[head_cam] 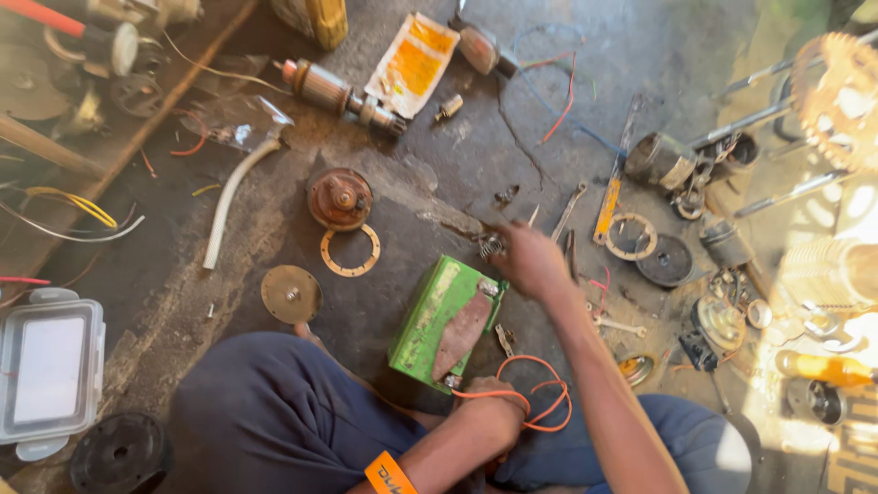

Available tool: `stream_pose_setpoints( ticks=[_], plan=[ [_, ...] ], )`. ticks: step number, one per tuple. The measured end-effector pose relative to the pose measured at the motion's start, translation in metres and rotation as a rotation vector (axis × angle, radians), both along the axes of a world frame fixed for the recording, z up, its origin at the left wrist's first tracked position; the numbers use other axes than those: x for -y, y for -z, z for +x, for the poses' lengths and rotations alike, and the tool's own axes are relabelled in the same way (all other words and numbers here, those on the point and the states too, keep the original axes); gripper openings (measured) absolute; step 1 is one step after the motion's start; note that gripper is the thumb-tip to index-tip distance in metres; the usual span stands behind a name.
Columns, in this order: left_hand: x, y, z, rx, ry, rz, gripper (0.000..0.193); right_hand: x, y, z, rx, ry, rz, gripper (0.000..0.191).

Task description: The person sits on the floor and uses a screwdriver to adjust terminals on a green battery. They then handle a circular metal component, inserting small parts into it and manipulating it with both hands.

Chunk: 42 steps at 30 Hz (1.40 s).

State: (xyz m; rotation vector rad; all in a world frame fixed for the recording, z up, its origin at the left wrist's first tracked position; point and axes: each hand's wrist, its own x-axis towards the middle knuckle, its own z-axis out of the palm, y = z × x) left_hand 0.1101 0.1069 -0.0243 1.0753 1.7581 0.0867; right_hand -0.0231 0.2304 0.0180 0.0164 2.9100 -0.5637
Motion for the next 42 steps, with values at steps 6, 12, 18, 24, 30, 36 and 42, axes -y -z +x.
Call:
stream_pose_setpoints(
  ticks=[6, 12, 18, 24, 30, 36, 42],
  plan=[
    [-0.017, 0.004, 0.005, -0.07, -0.135, -0.068, 0.034, -0.037, 0.001, 0.015, 0.198, 0.233, 0.248, 0.045],
    [-0.032, 0.023, 0.009, -0.023, -0.097, -0.05, 0.03, -0.035, -0.004, -0.001, 0.115, 0.105, 0.128, 0.041],
    [-0.04, 0.016, 0.011, -0.012, -0.1, -0.037, 0.027, 0.014, 0.024, -0.014, 0.037, 0.112, 0.139, 0.028],
    [-0.038, -0.001, 0.006, 0.016, -0.111, -0.069, 0.027, 0.008, 0.034, -0.008, -0.016, 0.181, 0.057, 0.031],
    [-0.038, 0.003, 0.009, -0.021, -0.142, -0.042, 0.028, 0.008, 0.04, -0.003, -0.082, 0.186, 0.075, 0.021],
    [-0.044, 0.027, 0.013, -0.068, -0.14, 0.077, 0.033, 0.001, 0.04, -0.004, -0.087, 0.141, 0.013, 0.02],
    [-0.043, 0.023, 0.012, -0.034, -0.145, 0.0, 0.03, -0.008, 0.048, -0.014, 0.001, 0.041, 0.05, 0.017]
  ],
)
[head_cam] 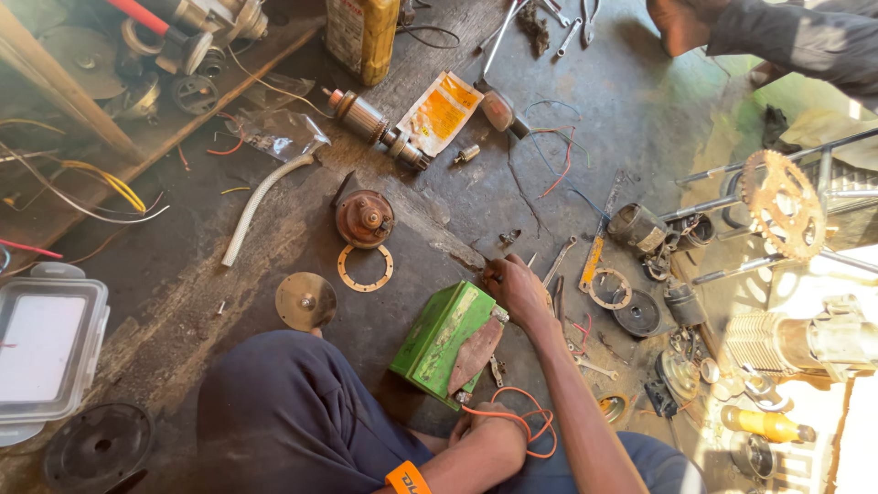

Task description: The person sits on the floor and uses a screwdriver to adjust terminals on a green battery. They then handle a circular metal component, inserting small parts into it and manipulating it with both hands.

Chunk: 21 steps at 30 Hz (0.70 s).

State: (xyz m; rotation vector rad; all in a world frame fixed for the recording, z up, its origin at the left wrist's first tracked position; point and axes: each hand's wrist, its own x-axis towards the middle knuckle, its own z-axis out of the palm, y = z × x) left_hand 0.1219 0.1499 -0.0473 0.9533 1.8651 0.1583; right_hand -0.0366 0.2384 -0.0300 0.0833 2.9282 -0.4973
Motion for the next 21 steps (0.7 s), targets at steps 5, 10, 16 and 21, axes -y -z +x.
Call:
stream_pose_setpoints(
  ticks=[5, 10, 16, 21],
  plan=[
    [0.016, -0.024, -0.005, 0.003, -0.007, -0.056, 0.028, -0.012, -0.013, 0.025, -0.065, 0.181, -0.18, 0.024],
    [0.04, -0.063, 0.001, -0.015, -0.086, -0.081, 0.026, -0.023, -0.036, 0.082, 0.028, 0.419, -0.883, 0.016],
    [0.1, -0.128, 0.0, -0.103, -0.15, 0.232, 0.023, -0.009, -0.058, 0.101, 0.021, 0.31, -1.191, 0.02],
    [0.166, -0.2, -0.034, -0.166, -0.3, 0.18, 0.042, -0.001, -0.083, 0.108, 0.047, 0.293, -1.272, 0.022]
  ],
)
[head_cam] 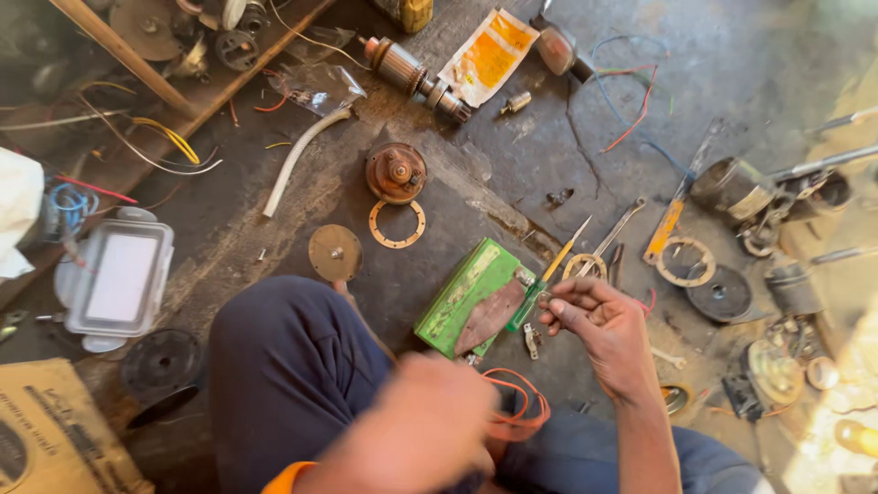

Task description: The person sits on the floor and uses a screwdriver to adjust terminals on a green battery. They then handle a circular metal component, inserting small parts into it and manipulating it with both hands.

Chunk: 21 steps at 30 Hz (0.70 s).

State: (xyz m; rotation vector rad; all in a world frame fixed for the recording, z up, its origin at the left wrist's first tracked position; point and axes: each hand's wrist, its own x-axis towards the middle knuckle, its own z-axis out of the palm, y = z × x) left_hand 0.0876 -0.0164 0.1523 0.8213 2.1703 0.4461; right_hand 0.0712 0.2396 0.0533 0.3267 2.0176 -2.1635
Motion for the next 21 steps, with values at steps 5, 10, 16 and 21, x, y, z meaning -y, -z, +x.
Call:
stream_pose_setpoints(
  ticks=[5, 10, 16, 21],
  plan=[
    [0.037, -0.038, -0.047, -0.468, -0.375, 0.273, 0.033, 0.01, 0.003, 0.001, 0.091, -0.051, -0.026, 0.02],
    [0.011, 0.015, -0.105, -0.222, -0.099, 0.716, 0.046, 0.017, 0.013, 0.004, 0.115, -0.083, -0.039, 0.016],
    [-0.003, 0.061, -0.101, -0.145, -0.136, 0.487, 0.057, 0.035, 0.025, 0.021, 0.169, 0.019, -0.107, 0.015],
    [-0.004, 0.075, -0.105, -0.121, -0.13, 0.497, 0.064, 0.043, 0.032, 0.032, 0.233, 0.067, -0.118, 0.015]
  ],
)
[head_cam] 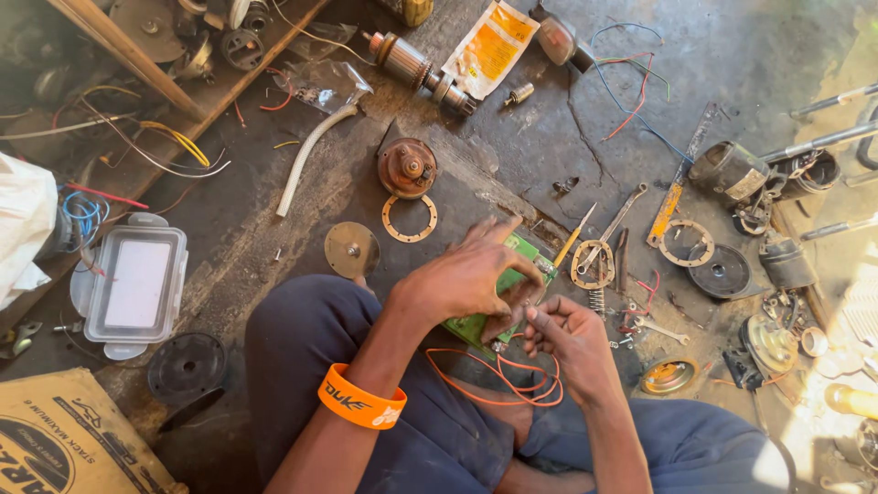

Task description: The person sits on the floor and uses a screwdriver to adjust terminals on a green battery. They then handle a circular metal component, inserting small parts into it and manipulating it with both hands.

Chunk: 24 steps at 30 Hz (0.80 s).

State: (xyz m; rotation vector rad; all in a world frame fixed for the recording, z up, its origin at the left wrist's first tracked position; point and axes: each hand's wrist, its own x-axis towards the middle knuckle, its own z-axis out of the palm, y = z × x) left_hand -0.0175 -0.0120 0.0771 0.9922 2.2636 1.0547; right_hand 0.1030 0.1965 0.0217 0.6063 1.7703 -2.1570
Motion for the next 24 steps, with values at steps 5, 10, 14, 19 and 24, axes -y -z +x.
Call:
stream_pose_setpoints(
  ticks=[5, 10, 14, 19, 24],
  plan=[
    [0.003, 0.004, -0.005, 0.094, 0.022, 0.051, 0.065, 0.004, 0.0, -0.001, -0.102, 0.046, 0.012, 0.017],
    [0.003, -0.004, -0.007, 0.09, 0.033, 0.04, 0.063, 0.012, -0.003, 0.004, -0.006, -0.053, -0.041, 0.015],
    [0.004, -0.006, -0.005, 0.168, -0.002, 0.011, 0.062, 0.014, -0.006, 0.006, -0.055, -0.019, 0.029, 0.017],
    [0.005, -0.002, -0.008, 0.058, 0.049, 0.055, 0.063, 0.015, -0.005, 0.001, -0.113, 0.022, 0.066, 0.016],
    [0.005, 0.003, -0.01, 0.093, 0.038, 0.063, 0.061, 0.016, -0.004, 0.002, -0.059, -0.015, 0.035, 0.014]
  ],
)
